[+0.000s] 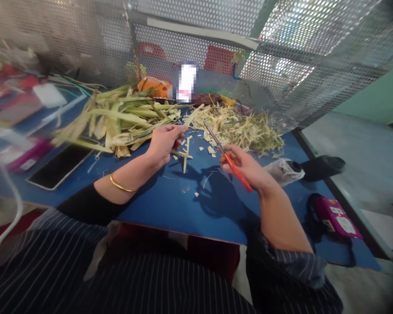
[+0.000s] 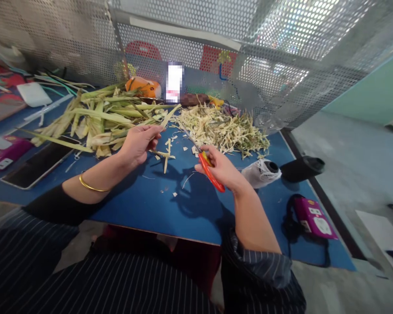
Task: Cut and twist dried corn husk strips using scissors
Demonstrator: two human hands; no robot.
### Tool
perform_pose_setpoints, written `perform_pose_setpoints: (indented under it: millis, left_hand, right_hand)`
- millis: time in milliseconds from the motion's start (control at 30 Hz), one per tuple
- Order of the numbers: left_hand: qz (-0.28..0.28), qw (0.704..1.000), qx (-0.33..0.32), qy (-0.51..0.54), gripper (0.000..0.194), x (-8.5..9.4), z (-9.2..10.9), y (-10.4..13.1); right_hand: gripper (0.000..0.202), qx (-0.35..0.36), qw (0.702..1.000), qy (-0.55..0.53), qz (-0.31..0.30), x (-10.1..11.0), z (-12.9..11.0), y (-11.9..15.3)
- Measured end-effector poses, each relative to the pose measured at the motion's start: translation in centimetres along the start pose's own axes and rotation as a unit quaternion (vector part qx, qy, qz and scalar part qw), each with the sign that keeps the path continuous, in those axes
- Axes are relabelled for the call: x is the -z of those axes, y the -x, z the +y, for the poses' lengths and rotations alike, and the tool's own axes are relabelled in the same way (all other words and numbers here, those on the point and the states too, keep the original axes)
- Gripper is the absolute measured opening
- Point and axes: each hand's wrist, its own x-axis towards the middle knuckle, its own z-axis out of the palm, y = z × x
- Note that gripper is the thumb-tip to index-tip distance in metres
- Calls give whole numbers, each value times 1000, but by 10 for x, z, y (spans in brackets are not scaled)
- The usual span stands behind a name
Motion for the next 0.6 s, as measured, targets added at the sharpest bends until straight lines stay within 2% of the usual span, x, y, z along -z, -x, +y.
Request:
perform_pose_setpoints:
  millis: [133,300,467,533,600]
  left_hand:
    - [-32,999,0,-31,14,-2,-4,3]
    - [-70,994,15,-84,15,-5,-6,7]
    - [-69,992,21,-105,17,-4,-5,7]
    - [-70,991,21,-111,17,-3,-6,6]
    - [-69,991,16,-110,17,-2,-8,5]
  right_hand:
    - [49,9,1000,8,-13,-5,-2,0]
    - [48,-13,1000,11,-9,-9,-7,1]
    - [40,-8,998,61,-17,-7,-10,5]
    - [41,9,995,104,-6,-4,-9,4]
    - [43,23,979,202,31,-1,-7,2]
